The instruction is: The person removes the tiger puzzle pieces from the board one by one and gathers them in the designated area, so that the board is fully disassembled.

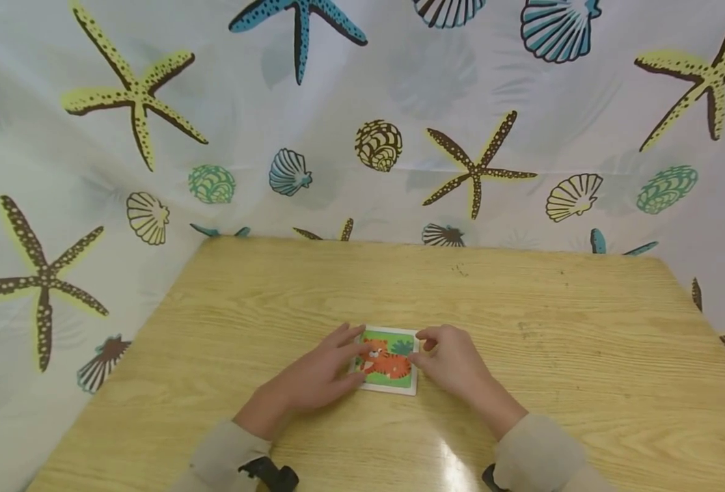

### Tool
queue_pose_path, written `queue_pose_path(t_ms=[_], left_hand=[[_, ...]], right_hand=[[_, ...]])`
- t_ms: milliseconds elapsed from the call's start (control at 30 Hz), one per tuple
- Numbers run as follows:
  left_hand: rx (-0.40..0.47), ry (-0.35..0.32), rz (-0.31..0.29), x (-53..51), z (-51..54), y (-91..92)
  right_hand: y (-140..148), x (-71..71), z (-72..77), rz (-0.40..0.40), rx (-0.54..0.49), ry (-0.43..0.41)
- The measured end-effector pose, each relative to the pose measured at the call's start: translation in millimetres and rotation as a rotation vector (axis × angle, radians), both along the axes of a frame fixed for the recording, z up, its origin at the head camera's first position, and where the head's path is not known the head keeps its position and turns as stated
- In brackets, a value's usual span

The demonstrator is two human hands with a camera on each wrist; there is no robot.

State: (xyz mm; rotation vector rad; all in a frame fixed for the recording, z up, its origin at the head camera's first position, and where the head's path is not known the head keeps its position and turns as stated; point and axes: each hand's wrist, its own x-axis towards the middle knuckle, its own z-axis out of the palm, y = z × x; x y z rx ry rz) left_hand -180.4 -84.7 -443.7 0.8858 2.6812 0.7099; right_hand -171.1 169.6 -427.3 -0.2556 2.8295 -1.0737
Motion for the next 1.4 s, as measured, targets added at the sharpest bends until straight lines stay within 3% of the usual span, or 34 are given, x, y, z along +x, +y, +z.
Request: queue_pose_path(t_ms=[200,500,767,867,1000,1200,1400], left_hand=[[0.008,-0.011,0.003,-2.0,1.5,3.3],[0.098,-0.029,-0.041,-5.1,-1.5,18.6],[0.081,0.024,0.015,-8.7,-10.3,25.0],[0.036,0.032,0.031,-9.8,-11.9,25.8],[-0.021,0.014,0.021,-10.9,-11.1,26.2],[-0.006,-0.041,0.002,-9.6,-10.8,22.7],[-0.050,-0.012,-0.032,-7.5,-12.0,23.7]], right_hand=[[-5,-3.6,0.3,-0.013,0.020,-0.007],[-15,-9.3,-5.9,-0.042,0.055,-0.024],[-17,-12.0,-6.8,-0.057,0.093,-0.054],[-17,-12.7,-6.6,-0.065,0.111,-0.062],[-16,-13.8,-6.2,-0.064,0.125,-0.079],[-18,-14.7,-7.0,-0.067,0.142,-0.091],[-22,-16.2,-3.5,-0.057,0.151,-0.102]])
